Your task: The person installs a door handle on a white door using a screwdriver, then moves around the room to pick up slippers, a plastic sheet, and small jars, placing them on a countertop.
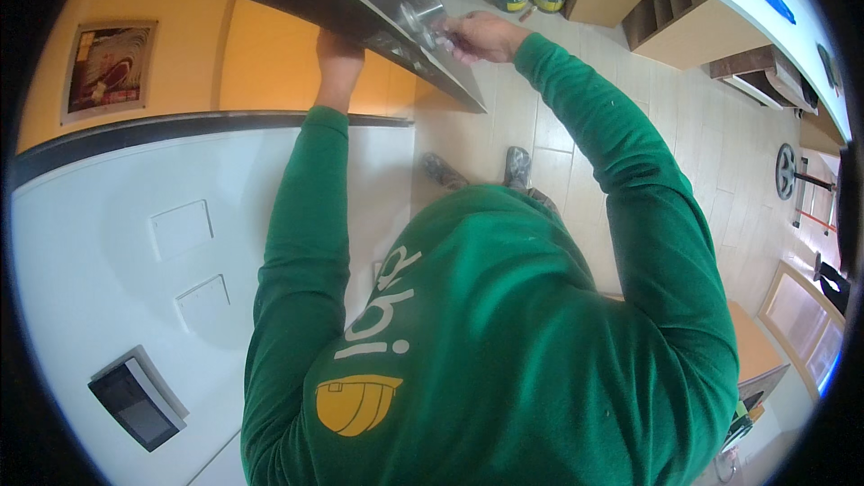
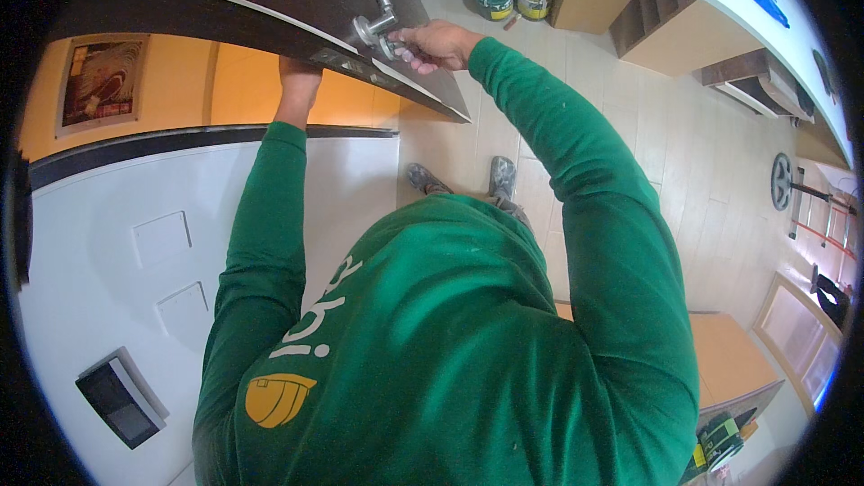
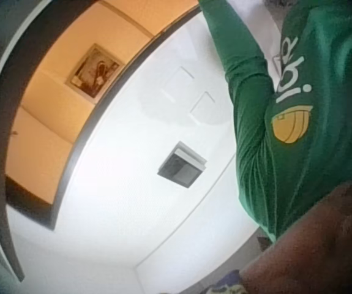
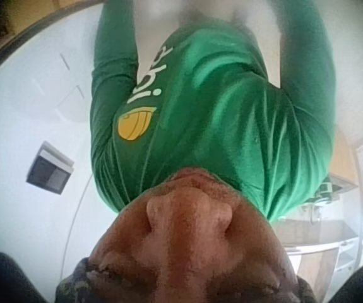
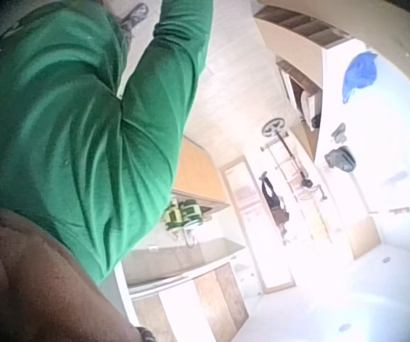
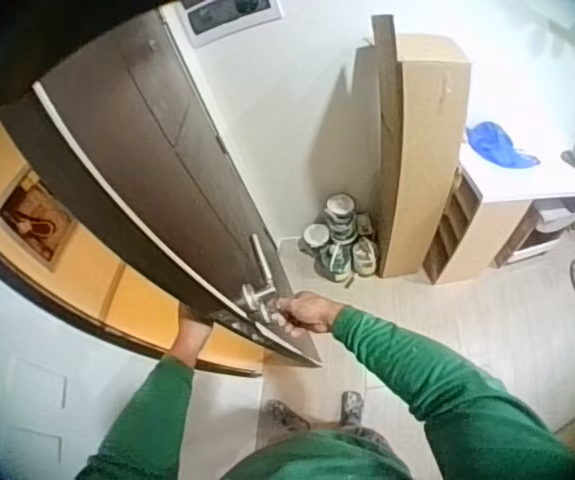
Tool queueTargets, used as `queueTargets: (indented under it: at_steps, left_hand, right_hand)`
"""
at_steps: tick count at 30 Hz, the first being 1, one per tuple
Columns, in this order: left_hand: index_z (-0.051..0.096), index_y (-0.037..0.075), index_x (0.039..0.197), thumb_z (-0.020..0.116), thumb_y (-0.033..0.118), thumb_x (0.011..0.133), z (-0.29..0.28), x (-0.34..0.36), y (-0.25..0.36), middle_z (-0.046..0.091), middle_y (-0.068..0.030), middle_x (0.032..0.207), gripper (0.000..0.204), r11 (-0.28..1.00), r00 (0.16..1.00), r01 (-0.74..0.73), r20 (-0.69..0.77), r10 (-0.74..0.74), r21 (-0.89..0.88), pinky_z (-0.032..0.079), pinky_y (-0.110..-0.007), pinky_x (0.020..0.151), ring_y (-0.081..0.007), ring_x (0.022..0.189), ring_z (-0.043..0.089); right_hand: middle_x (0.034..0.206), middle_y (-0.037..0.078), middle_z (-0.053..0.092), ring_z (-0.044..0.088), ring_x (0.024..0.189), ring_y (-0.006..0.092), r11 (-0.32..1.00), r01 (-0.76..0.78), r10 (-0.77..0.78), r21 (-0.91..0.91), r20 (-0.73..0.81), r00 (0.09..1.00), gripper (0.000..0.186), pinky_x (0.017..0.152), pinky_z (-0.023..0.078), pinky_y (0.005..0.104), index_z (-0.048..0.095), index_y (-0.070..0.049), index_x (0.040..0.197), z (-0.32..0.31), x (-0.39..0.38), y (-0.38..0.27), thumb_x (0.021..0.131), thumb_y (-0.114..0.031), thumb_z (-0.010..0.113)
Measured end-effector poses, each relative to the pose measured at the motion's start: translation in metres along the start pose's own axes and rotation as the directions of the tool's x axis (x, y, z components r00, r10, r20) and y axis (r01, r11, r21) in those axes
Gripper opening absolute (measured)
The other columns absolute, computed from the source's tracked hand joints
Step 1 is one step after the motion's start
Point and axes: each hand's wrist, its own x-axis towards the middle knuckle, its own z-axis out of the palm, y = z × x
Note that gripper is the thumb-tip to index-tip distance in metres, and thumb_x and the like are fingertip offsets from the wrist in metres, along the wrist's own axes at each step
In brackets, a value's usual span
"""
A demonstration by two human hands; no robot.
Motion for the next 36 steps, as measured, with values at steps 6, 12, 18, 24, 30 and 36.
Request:
queueTargets:
  at_steps: [6,12,18,24,30,36]
  left_hand:
    - [0.062,0.006,0.125,0.063,0.019,0.090,0.013,0.005,-0.012,0.066,-0.0209,0.120,0.037,0.979,0.963,-0.190,-0.209,0.170,-0.076,0.051,-0.048,0.094,-0.0422,0.114,0.060]
    - [0.061,0.007,0.127,0.062,0.021,0.091,0.020,0.008,-0.025,0.066,-0.0206,0.120,0.038,0.983,0.974,-0.122,-0.206,0.092,-0.135,0.051,-0.047,0.093,-0.0419,0.113,0.061]
    - [0.060,0.007,0.127,0.063,0.015,0.089,0.012,0.005,-0.014,0.065,-0.0211,0.120,0.039,0.974,0.970,-0.182,-0.189,0.155,-0.135,0.052,-0.048,0.093,-0.0423,0.114,0.059]
    - [0.061,0.007,0.127,0.063,0.014,0.088,0.006,-0.001,0.000,0.065,-0.0209,0.121,0.039,0.970,0.955,-0.190,-0.201,0.218,0.150,0.051,-0.047,0.095,-0.0423,0.115,0.059]
    - [0.062,0.008,0.126,0.064,0.014,0.087,0.008,0.002,-0.005,0.065,-0.0205,0.121,0.039,0.969,0.949,-0.240,-0.194,0.247,0.063,0.050,-0.048,0.095,-0.0421,0.114,0.059]
    - [0.063,0.009,0.125,0.064,0.014,0.087,0.021,0.005,-0.027,0.066,-0.0208,0.119,0.039,0.970,0.937,-0.240,-0.271,0.219,-0.047,0.052,-0.049,0.092,-0.0427,0.110,0.061]
  right_hand:
    - [0.086,0.007,0.064,0.061,0.069,0.0139,0.812,0.390,-0.474,-0.433,-0.100,0.875,0.048,0.060,0.052,0.0274,0.067,-0.001,0.103,-0.002,-0.012,0.018,0.099,-0.049,0.061]
    - [0.081,0.009,0.061,0.059,0.059,0.0144,0.990,0.001,-0.027,-0.142,-0.182,0.983,0.054,0.050,0.048,0.0291,0.065,0.000,0.098,-0.002,-0.008,0.000,0.099,-0.054,0.056]
    - [0.080,0.011,0.061,0.059,0.057,0.0163,0.802,0.426,-0.493,-0.419,-0.063,0.867,0.042,0.049,0.048,0.0307,0.062,0.003,0.106,-0.002,0.003,0.010,0.099,-0.038,0.063]
    - [0.074,0.010,0.060,0.060,0.056,0.0167,0.494,0.531,-0.795,-0.688,-0.110,0.597,0.046,0.049,0.050,0.0316,0.064,0.004,0.103,-0.004,-0.005,0.018,0.099,-0.042,0.061]
    - [0.070,0.003,0.057,0.056,0.056,0.0108,0.999,0.034,-0.034,-0.002,-0.090,0.995,0.049,0.049,0.048,0.0267,0.067,0.000,0.093,0.004,-0.003,0.003,0.099,-0.049,0.061]
    - [0.076,0.011,0.060,0.063,0.073,0.0198,0.553,0.415,-0.625,-0.722,-0.031,0.780,0.037,0.070,0.054,0.0351,0.066,-0.001,0.106,0.005,-0.008,0.012,0.097,-0.037,0.066]
